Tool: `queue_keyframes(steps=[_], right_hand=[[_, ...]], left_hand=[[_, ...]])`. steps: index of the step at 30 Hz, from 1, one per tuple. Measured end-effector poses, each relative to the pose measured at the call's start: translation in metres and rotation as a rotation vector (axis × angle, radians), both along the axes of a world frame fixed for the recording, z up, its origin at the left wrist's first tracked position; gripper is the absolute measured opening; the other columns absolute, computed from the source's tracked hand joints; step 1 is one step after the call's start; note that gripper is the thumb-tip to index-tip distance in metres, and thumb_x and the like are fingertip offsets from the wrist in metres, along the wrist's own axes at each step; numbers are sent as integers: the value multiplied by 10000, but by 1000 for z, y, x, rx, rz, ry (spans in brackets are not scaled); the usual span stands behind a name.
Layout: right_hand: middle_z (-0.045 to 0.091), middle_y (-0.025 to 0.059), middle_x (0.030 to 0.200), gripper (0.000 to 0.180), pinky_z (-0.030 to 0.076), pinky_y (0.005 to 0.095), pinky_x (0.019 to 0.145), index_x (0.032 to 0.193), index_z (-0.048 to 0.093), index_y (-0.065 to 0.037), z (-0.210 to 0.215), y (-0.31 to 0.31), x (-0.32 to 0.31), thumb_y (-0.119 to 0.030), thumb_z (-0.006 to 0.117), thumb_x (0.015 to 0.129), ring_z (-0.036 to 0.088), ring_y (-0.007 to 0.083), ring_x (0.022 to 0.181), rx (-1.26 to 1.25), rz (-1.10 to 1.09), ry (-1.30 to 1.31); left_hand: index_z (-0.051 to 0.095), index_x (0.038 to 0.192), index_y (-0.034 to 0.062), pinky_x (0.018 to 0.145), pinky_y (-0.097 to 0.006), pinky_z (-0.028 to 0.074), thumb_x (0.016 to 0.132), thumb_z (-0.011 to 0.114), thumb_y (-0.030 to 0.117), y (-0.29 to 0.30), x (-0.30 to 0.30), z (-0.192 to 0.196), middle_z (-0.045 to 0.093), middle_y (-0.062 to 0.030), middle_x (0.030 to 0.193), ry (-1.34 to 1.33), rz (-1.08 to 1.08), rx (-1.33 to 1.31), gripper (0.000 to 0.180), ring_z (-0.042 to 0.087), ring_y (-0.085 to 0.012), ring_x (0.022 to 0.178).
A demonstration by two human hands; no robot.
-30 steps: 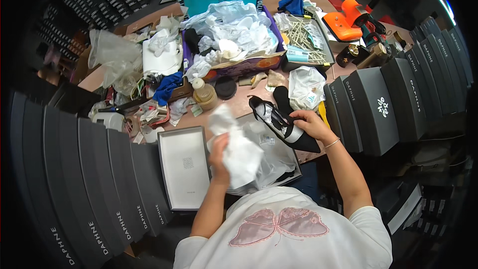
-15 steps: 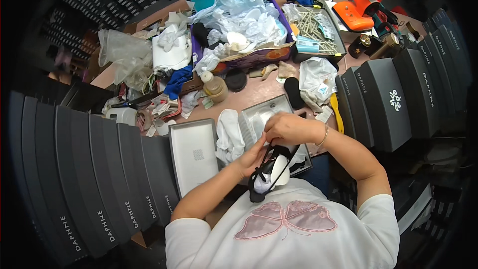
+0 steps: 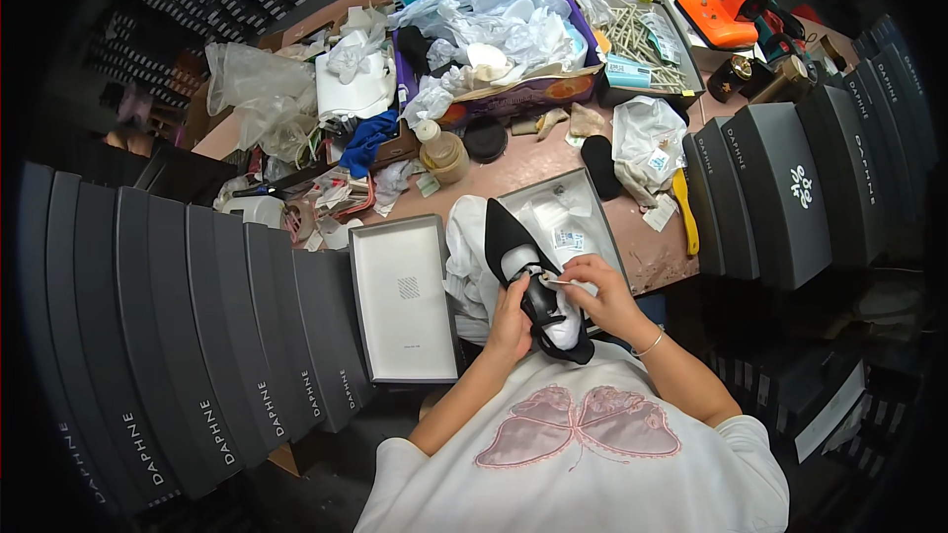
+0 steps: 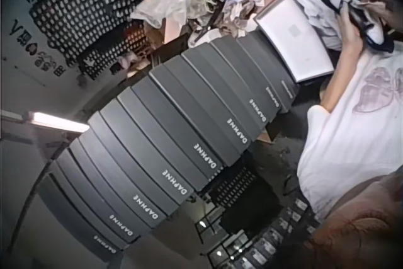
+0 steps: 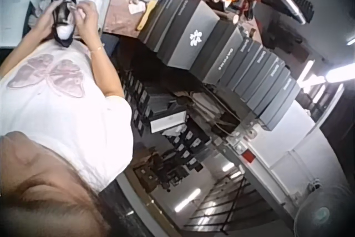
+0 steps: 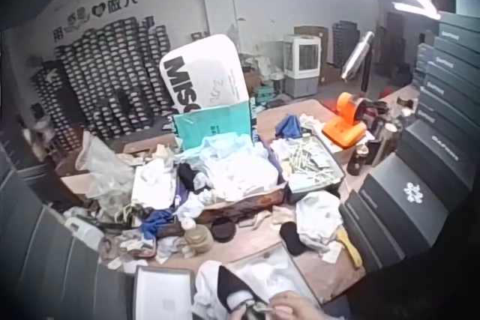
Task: The recorder is packing high-heeled shoes into retail boxes, including wrapping them in tissue paper and adding accessories.
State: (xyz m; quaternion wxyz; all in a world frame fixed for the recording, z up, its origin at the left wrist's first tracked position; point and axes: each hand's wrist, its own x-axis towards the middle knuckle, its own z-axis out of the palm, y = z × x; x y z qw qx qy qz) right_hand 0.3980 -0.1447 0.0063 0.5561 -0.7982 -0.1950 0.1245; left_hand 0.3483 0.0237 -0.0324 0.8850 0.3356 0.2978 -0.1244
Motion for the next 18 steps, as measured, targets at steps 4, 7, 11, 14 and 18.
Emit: queue_keyframes(steps=[4, 7, 11, 14, 18], right_hand=[[629, 31, 982, 138, 463, 245, 798, 1039, 608, -3, 5, 6, -3, -80, 552, 938, 579, 104, 877, 489, -341, 240], [649, 77, 933, 164, 482, 273, 749, 1015, 600, 13, 39, -2, 13, -112, 589, 909, 595, 128, 843, 379, -197, 244], [639, 235, 784, 300, 492, 458, 681, 919, 578, 18, 43, 5, 29, -244, 664, 800, 623, 415, 784, -408, 298, 47], [640, 185, 743, 245, 486, 457, 639, 861, 572, -24, 29, 19, 12, -254, 648, 824, 628, 394, 743, -474, 177, -46], [609, 178, 732, 237, 482, 450, 649, 895, 615, -42, 17, 9, -5, -268, 645, 832, 622, 377, 751, -526, 309, -73]], left_hand=[[573, 1102, 65, 816, -357, 518, 949, 475, 481, -5, 10, -1, 653, -67, 1003, 0, 17, -68, 454, 637, -186, 913], [545, 1196, 61, 885, -365, 500, 924, 415, 623, -4, 15, 36, 642, -88, 1093, -40, -34, -124, 637, 627, -212, 1001], [383, 1370, 39, 1067, -363, 336, 957, 340, 602, -16, 3, 26, 499, -92, 1325, -211, -92, 85, 699, 462, -201, 1239], [331, 1412, 69, 1095, -346, 271, 970, 355, 569, -16, -2, -4, 418, -86, 1394, -300, -5, 234, 668, 372, -185, 1302], [426, 1285, 107, 953, -336, 413, 970, 390, 549, -15, -1, -4, 536, -58, 1179, -104, 81, 198, 544, 521, -177, 1093]])
